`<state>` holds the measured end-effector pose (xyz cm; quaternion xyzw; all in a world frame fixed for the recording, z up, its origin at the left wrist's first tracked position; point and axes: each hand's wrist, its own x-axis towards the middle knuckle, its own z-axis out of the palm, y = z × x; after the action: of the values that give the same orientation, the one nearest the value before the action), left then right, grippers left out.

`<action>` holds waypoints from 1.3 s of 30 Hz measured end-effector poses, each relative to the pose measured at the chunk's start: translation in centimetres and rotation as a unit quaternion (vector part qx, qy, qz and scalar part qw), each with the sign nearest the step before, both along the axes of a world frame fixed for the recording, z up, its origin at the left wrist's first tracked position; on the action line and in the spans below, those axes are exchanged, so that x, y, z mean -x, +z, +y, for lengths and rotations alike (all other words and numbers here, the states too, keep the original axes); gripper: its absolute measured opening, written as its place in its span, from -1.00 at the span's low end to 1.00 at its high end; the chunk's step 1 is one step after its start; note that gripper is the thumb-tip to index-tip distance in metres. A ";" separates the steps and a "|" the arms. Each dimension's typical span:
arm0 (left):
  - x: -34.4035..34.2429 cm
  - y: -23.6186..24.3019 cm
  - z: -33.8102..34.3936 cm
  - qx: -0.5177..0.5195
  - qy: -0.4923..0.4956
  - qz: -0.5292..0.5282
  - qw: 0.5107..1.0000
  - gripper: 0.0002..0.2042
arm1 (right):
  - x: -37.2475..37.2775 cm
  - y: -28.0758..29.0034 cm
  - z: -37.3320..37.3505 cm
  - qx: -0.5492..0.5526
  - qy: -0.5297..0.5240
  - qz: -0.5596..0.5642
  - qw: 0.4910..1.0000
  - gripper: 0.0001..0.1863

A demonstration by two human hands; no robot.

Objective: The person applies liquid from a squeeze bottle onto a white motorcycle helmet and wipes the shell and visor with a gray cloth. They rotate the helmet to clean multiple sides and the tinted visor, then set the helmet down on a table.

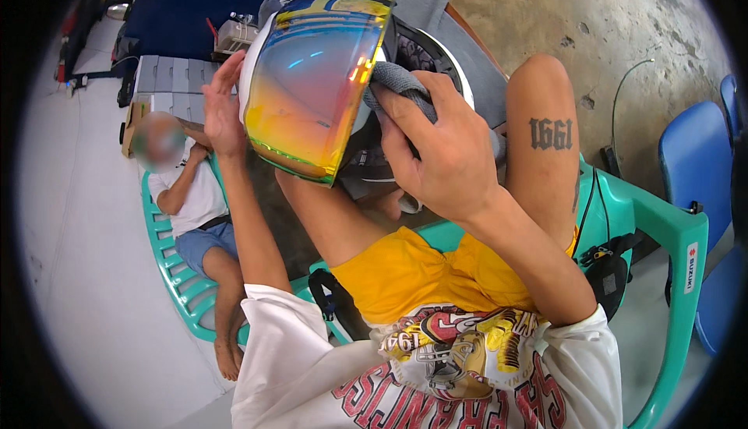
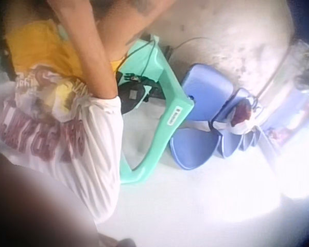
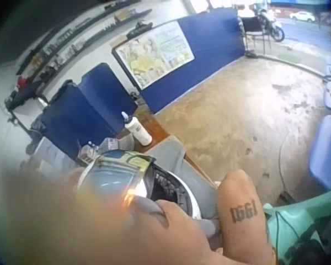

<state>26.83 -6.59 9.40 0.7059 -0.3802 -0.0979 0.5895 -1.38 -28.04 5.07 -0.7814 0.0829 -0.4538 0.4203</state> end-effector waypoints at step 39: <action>0.0 -1.6 0.7 0.096 0.033 0.192 0.976 -0.34 | 2.3 -1.0 2.9 -0.244 0.039 -0.087 0.965 -0.62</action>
<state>26.80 -5.88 7.78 0.6263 -0.2438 -0.1751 0.7194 -3.69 -25.15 4.11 -0.6149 0.1236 -0.4695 0.6215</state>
